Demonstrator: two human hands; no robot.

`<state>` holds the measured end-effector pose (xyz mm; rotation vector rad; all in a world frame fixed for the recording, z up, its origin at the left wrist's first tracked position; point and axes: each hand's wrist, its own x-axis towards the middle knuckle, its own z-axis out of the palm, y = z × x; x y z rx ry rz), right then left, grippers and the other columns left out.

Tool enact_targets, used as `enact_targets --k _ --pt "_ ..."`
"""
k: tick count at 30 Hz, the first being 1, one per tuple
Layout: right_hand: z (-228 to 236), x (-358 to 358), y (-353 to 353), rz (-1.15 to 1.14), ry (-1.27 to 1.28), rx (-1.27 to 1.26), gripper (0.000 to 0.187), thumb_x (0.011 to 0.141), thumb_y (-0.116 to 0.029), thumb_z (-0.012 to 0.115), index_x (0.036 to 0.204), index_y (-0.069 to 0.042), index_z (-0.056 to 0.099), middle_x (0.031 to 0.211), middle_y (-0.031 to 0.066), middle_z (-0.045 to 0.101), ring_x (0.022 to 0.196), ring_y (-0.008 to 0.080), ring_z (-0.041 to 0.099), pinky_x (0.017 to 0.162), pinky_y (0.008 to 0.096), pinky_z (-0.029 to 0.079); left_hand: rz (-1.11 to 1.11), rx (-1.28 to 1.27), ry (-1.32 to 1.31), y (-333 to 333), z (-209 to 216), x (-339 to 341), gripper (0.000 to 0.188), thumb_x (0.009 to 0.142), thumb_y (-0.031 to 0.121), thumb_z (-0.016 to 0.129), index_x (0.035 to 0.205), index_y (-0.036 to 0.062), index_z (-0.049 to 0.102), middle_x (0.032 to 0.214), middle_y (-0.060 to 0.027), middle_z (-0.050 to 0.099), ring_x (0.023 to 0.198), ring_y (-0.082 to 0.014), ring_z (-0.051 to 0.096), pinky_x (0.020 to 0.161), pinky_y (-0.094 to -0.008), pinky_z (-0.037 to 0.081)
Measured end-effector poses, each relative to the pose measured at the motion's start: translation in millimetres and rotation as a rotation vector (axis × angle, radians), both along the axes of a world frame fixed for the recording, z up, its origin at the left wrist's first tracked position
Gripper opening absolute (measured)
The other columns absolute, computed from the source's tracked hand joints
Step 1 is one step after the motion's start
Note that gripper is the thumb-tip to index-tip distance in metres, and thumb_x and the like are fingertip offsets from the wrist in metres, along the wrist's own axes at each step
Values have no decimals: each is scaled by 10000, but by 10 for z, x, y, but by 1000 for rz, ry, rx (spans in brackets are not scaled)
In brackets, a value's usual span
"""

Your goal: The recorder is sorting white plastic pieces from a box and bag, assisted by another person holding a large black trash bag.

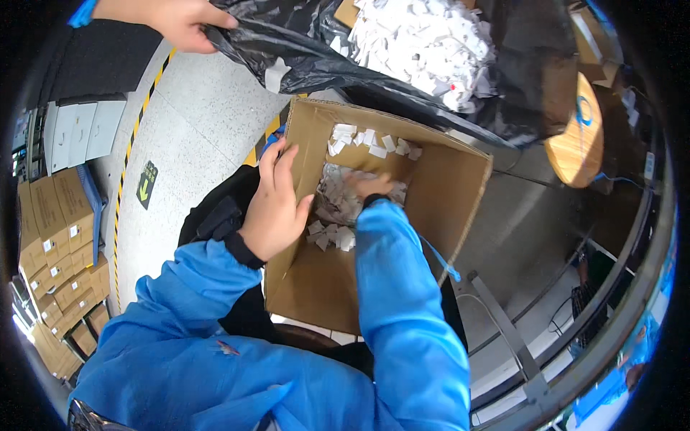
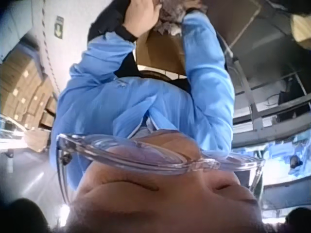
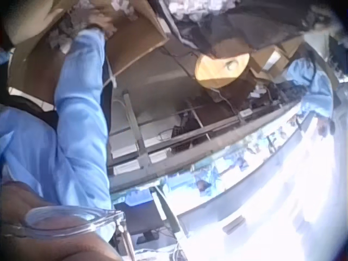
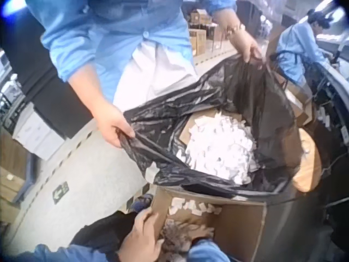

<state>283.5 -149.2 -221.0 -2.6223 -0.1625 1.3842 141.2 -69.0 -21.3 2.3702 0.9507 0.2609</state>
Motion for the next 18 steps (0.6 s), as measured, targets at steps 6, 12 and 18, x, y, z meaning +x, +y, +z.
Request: enact_targets --k 6,12,18 --pt "-2264 917 -1115 80 -106 84 833 655 -564 715 1283 -66 490 1296 209 494 1203 338 469 1009 404 369 -77 -5 57 51 -186 67 566 661 -75 556 1208 70 534 1345 -217 311 1208 -401 409 914 -402 461" --pt "-1758 -93 -891 533 -406 -200 716 744 -678 540 1189 -120 594 1220 192 539 1148 358 499 966 498 376 -223 232 341 -91 -66 108 391 731 82 619 1121 87 585 1274 -190 413 1183 -368 453 897 -528 400" --pt "-2187 -88 -1269 418 -795 282 1010 632 -704 642 1423 -172 309 1435 159 340 1309 360 302 1076 518 240 234 -509 203 -1285 -1015 961 412 763 56 612 1143 -29 478 1222 -258 437 1204 -429 375 1014 -475 333"
